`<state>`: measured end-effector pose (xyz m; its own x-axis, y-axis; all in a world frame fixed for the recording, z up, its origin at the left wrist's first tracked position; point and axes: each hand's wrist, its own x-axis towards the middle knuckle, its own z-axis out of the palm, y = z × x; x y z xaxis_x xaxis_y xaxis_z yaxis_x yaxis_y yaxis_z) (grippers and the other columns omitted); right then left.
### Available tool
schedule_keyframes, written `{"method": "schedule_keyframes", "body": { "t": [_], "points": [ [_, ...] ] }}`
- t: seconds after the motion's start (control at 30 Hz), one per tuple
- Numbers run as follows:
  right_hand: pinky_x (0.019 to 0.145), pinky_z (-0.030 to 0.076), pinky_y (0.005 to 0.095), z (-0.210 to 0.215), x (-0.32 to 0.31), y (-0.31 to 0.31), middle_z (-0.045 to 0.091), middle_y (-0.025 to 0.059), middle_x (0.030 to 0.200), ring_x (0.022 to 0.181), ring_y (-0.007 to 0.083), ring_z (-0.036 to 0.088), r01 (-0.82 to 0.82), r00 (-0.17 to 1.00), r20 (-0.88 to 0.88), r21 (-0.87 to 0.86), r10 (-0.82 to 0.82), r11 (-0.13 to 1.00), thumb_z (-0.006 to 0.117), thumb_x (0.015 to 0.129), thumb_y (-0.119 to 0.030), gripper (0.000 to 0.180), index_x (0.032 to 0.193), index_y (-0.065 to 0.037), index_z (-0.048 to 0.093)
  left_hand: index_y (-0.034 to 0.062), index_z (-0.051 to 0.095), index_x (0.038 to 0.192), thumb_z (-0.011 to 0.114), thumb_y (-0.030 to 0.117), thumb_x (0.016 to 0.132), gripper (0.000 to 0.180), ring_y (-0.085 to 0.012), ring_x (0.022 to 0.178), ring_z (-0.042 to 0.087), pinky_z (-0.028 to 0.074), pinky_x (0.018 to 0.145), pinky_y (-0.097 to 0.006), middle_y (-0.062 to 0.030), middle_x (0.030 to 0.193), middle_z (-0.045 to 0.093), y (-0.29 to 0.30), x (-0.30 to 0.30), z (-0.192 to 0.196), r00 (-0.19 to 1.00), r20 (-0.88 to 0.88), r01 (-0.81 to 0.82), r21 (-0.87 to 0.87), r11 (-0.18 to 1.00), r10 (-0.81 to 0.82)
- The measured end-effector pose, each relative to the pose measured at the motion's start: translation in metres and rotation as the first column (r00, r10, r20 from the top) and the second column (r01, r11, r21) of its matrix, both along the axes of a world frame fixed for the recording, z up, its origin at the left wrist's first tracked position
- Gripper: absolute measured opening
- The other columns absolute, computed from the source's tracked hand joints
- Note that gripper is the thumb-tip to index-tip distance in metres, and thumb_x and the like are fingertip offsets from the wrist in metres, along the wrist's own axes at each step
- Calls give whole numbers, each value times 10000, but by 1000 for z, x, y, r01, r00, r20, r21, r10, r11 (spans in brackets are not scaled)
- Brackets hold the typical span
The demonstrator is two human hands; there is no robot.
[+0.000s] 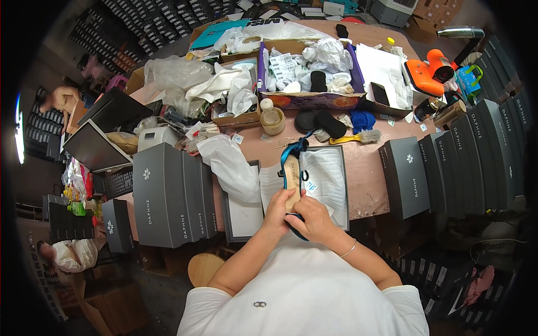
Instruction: Packaging high-heeled shoes into boxes with tissue paper and protective foam.
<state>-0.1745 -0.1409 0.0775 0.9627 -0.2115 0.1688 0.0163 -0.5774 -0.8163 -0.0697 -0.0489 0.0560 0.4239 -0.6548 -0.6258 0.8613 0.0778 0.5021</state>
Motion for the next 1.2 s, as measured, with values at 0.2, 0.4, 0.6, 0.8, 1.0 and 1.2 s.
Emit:
{"method": "schedule_keyframes", "body": {
  "t": [0.2, 0.4, 0.6, 0.8, 1.0, 1.2],
  "points": [
    [817, 520, 300, -21, -15, -19, 665, 93, 922, 864, 193, 643, -62, 997, 23, 850, -80, -524, 483, 939, -420, 416, 990, -35, 631, 47, 528, 1136, 579, 368, 925, 388, -227, 1046, 570, 434, 973, -397, -89, 1030, 623, -5, 0, 18, 949, -304, -204, -386, 900, 84],
    [867, 494, 369, -12, -11, -15, 613, 92, 1110, 995, 222, 601, 76, 971, -186, 835, -149, -545, 452, 939, -485, 492, 1170, -60, 546, 19, 452, 1244, 548, 292, 951, 411, -237, 1176, 497, 359, 1073, -408, -123, 1217, 533, -13, -10, 25, 952, -232, -262, -286, 922, 198],
    [997, 389, 386, -31, -12, -18, 608, 51, 1151, 1072, 188, 540, -35, 999, 3, 765, -50, -643, 407, 952, -469, 460, 1183, -93, 537, -5, 433, 1243, 555, 298, 948, 440, -231, 1169, 498, 357, 1073, -406, -126, 1228, 522, -15, -8, 20, 952, -194, -278, -221, 935, 237],
    [941, 459, 361, -41, -10, -12, 589, 58, 1199, 1083, 190, 564, 43, 982, -140, 819, -127, -572, 425, 950, -492, 499, 1249, -101, 507, 9, 433, 1250, 540, 370, 946, 484, -238, 1167, 511, 370, 1056, -405, -129, 1213, 544, -17, -11, 17, 987, -47, -161, -254, 954, 154],
    [792, 559, 302, -17, -13, -15, 629, 93, 1079, 942, 183, 640, 46, 991, -109, 814, -75, -579, 430, 976, -441, 430, 1160, -73, 555, 3, 442, 1257, 556, 397, 934, 522, -195, 1104, 558, 461, 937, -314, -143, 1238, 554, -19, -26, 32, 961, 276, 53, -264, 963, 23],
    [895, 475, 343, -49, -35, -38, 601, 101, 1145, 1060, 189, 580, 90, 995, -85, 991, -46, 99, 396, 1009, -374, 427, 1208, -24, 538, -13, 462, 1203, 546, 182, 909, 363, -189, 994, 617, 479, 900, -324, -120, 1028, 641, -8, -2, 18, 846, 529, 186, -179, 966, -65]
  ]
}}
